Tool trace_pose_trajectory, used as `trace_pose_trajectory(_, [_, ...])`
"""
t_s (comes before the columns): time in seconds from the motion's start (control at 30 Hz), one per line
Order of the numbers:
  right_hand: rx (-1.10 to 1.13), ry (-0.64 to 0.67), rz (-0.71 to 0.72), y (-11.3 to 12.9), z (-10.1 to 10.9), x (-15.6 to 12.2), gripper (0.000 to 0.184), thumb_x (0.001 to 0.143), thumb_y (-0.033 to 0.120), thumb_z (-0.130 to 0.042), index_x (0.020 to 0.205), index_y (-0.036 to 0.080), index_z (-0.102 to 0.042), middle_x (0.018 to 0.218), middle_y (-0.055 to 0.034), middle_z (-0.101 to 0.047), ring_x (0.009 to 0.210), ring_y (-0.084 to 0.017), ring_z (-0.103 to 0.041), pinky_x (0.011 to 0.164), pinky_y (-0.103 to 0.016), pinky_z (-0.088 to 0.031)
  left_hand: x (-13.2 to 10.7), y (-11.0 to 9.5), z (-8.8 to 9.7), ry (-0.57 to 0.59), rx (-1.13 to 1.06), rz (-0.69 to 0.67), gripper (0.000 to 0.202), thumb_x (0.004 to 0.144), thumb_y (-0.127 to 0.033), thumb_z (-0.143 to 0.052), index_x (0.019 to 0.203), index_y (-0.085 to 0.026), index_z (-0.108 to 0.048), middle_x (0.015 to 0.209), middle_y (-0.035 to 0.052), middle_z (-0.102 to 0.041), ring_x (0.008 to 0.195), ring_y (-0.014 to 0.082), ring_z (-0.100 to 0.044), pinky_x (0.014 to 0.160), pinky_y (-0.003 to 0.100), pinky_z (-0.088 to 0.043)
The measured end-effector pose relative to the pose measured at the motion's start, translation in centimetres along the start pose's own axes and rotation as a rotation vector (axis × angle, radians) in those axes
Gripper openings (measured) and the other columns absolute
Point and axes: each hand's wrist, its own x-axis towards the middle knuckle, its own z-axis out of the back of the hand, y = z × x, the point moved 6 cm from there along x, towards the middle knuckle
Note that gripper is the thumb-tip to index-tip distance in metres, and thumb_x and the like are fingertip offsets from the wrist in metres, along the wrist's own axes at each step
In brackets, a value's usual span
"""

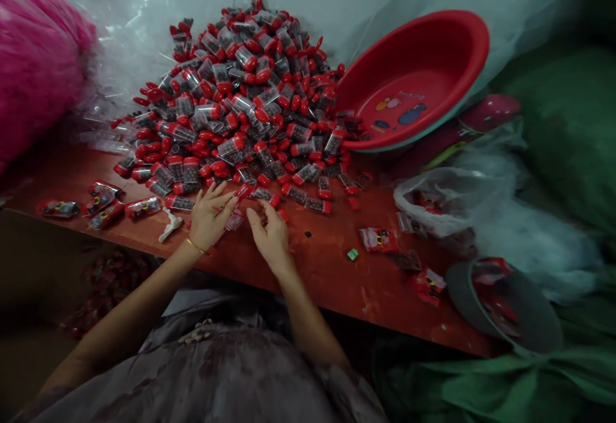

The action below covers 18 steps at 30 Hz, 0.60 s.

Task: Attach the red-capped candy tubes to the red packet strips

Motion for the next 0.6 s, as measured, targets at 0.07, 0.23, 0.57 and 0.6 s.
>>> trace_pose_trajectory(0.07, [0.127,0.022,-0.006,0.6,-1.1,0.6,0.029,0.087,0.04,-0.051,0.106,0.021,-0.063,0.093,-0.0035,-0.07,0.079,-0.016,-0.064,0.072,-0.028,-0.051,-0.9,-0.7,0.5,-0.007,-0.08,-0.008,0.03,0.086,-0.035,-0.05,0.108,-0.028,-0.068,0.133,0.0067,-0.056,0.131,0.0268,-0.04,0.109,0.049,-0.021])
trace_pose_trajectory(0.23, [-0.222,-0.055,0.24,3.1,-0.5,0.5,0.02,0.089,0.031,-0.051,0.091,0.024,-0.069,0.094,-0.0052,-0.071,0.086,-0.019,-0.061,0.083,-0.035,-0.044,-2.9,-0.2,1.9,-0.088,-0.415,0.209,0.033,0.079,-0.036,-0.06,0.108,-0.023,-0.068,0.109,0.0078,-0.069,0.104,0.0235,-0.06,0.095,0.036,-0.04])
trace_pose_trajectory(0.57, [-0.36,-0.054,0.322,3.3,-0.1,-2.2,0.027,0.089,0.023,-0.047,0.107,0.028,-0.066,0.109,-0.0051,-0.069,0.101,-0.021,-0.058,0.097,-0.043,-0.034,-3.7,1.6,-0.2,-0.009,-1.041,0.64,0.033,0.061,-0.044,-0.075,0.073,-0.014,-0.069,0.056,-0.0005,-0.061,0.051,0.011,-0.052,0.051,0.023,-0.04])
trace_pose_trajectory(0.6, [-0.258,-0.091,0.247,2.7,0.2,-2.4,0.028,0.089,0.025,-0.046,0.11,0.025,-0.064,0.11,-0.0069,-0.068,0.102,-0.021,-0.058,0.095,-0.042,-0.038,-3.7,1.7,-0.3,-0.014,-1.061,0.653,0.035,0.06,-0.044,-0.076,0.075,-0.014,-0.069,0.056,-0.0006,-0.06,0.051,0.011,-0.051,0.051,0.023,-0.04])
